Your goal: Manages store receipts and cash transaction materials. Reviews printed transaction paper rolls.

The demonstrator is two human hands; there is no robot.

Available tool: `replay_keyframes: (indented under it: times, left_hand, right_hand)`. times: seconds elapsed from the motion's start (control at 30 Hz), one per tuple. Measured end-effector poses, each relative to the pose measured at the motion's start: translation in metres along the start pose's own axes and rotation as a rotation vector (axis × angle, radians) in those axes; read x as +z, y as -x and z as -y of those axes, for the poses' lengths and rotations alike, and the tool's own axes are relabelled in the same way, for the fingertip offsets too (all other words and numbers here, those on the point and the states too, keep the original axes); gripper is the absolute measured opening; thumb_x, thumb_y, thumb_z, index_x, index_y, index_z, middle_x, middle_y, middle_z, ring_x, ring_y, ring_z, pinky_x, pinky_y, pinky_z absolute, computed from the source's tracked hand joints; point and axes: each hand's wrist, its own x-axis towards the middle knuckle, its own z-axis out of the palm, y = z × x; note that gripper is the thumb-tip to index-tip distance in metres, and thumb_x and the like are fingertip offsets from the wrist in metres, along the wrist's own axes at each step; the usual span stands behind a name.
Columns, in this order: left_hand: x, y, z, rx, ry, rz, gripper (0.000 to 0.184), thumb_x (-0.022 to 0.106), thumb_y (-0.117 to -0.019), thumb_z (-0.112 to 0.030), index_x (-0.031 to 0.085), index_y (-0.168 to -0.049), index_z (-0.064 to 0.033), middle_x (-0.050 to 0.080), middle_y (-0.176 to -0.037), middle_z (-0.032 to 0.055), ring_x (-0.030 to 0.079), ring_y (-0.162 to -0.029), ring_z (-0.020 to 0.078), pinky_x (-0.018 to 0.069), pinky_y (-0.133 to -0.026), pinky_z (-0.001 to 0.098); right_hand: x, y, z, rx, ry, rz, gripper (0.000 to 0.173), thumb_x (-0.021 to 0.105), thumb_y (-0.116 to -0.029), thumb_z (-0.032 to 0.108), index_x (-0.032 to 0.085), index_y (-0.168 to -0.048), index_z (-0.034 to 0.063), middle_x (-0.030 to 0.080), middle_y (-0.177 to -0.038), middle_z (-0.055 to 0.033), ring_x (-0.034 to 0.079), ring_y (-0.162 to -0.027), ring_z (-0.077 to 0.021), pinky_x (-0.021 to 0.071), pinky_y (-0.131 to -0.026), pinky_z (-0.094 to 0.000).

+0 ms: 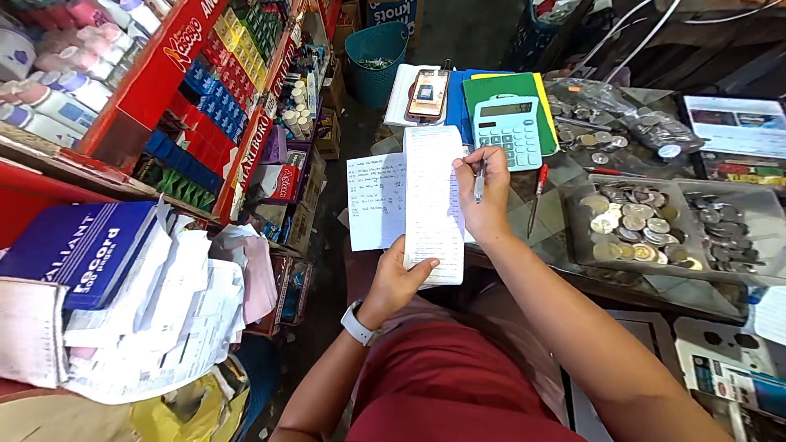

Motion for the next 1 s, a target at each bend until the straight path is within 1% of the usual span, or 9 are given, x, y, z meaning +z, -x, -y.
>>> replay_keyframes:
  times: [0.23,0.3,0.37,0.5,0.63,0.73,0.8,0.87,1.0]
  left_hand:
    - [-0.015,0.005,-0.005,0.032,0.022,-0.105,0.038,0.064,-0.0914,0.009,0.05,-0.126,0.0103,0.074,-0.107,0.0097,0.074,-0.095,0.0124,0.0622,-0.088,0.0314]
    - [-0.022,0.007,-0.009,0.048,0.016,-0.15,0.039,0.064,-0.0915,0.008,0.049,-0.128,0.0102,0.074,-0.107,0.0098,0.074,-0.095,0.0126,0.0623,-0.088,0.0316]
    - [-0.028,0.009,-0.013,0.057,0.016,-0.201,0.041,0.065,-0.0916,0.008,0.048,-0.129,0.0107,0.074,-0.107,0.0103,0.074,-0.095,0.0131,0.0622,-0.089,0.0317]
    - [-0.04,0.015,-0.023,0.08,0.025,-0.294,0.044,0.064,-0.0923,0.007,0.046,-0.132,0.0105,0.073,-0.108,0.0118,0.074,-0.096,0.0139,0.0621,-0.089,0.0326]
    - [-0.053,0.016,-0.032,0.115,0.027,-0.408,0.041,0.065,-0.0915,0.006,0.049,-0.129,0.0079,0.073,-0.105,0.0106,0.074,-0.093,0.0141,0.0623,-0.088,0.0335]
    - [-0.062,0.014,-0.042,0.105,0.078,-0.501,0.041,0.065,-0.0922,0.005,0.051,-0.13,0.0034,0.074,-0.104,0.0092,0.074,-0.093,0.015,0.0623,-0.087,0.0351]
    - [-0.068,0.011,-0.049,0.088,0.139,-0.557,0.039,0.061,-0.0954,0.003,0.049,-0.133,-0.0001,0.073,-0.106,0.008,0.073,-0.093,0.0148,0.0613,-0.087,0.0357]
    - [-0.072,0.007,-0.055,0.084,0.215,-0.594,0.031,0.053,-0.1019,-0.002,0.05,-0.133,-0.005,0.072,-0.105,0.0063,0.072,-0.092,0.0139,0.0607,-0.086,0.0352]
    - [-0.076,0.0,-0.06,0.071,0.318,-0.593,0.029,0.036,-0.111,-0.016,0.049,-0.137,-0.0113,0.07,-0.11,0.0049,0.07,-0.096,0.0138,0.0592,-0.088,0.0362]
  right_hand:
    - [0.008,0.001,-0.003,0.138,-0.025,0.176,0.016,0.057,-0.1052,0.022,0.051,-0.111,0.0081,0.053,-0.09,-0.0013,0.055,-0.068,-0.0044,0.0499,-0.062,-0.0217]
    - [0.012,0.002,-0.006,0.199,-0.076,0.229,0.017,0.051,-0.1081,0.022,0.049,-0.114,0.0064,0.063,-0.098,-0.0048,0.064,-0.065,-0.0081,0.0591,-0.061,-0.0262]
    - [0.015,0.005,-0.009,0.238,-0.125,0.277,0.015,0.044,-0.1096,0.019,0.047,-0.116,0.0057,0.07,-0.107,-0.0067,0.069,-0.063,-0.0108,0.0607,-0.059,-0.027]
    - [0.023,0.012,-0.018,0.237,-0.164,0.335,0.013,0.041,-0.1091,0.016,0.046,-0.113,0.0048,0.072,-0.103,-0.006,0.07,-0.063,-0.0119,0.0612,-0.059,-0.0265]
    - [0.032,0.028,-0.017,0.162,-0.235,0.476,0.011,0.04,-0.1078,0.015,0.046,-0.109,0.006,0.073,-0.1,-0.003,0.073,-0.072,-0.011,0.0625,-0.069,-0.027]
    - [0.037,0.049,-0.012,0.146,-0.328,0.695,0.02,0.046,-0.107,0.03,0.047,-0.109,0.0104,0.073,-0.102,0.0024,0.072,-0.091,-0.0084,0.0602,-0.085,-0.0286]
    - [0.039,0.064,-0.007,0.132,-0.329,0.782,0.027,0.055,-0.1031,0.037,0.049,-0.111,0.0118,0.062,-0.093,0.01,0.063,-0.085,0.0,0.0551,-0.08,-0.0213]
    - [0.04,0.077,0.0,0.1,-0.318,0.802,0.026,0.06,-0.1005,0.028,0.049,-0.112,0.0086,0.058,-0.09,0.0107,0.06,-0.081,0.0037,0.0539,-0.077,-0.016]
    - [0.04,0.09,0.008,0.071,-0.257,0.687,0.015,0.059,-0.0981,0.008,0.049,-0.109,0.0039,0.056,-0.085,0.0089,0.056,-0.073,0.0066,0.05,-0.07,-0.0101]
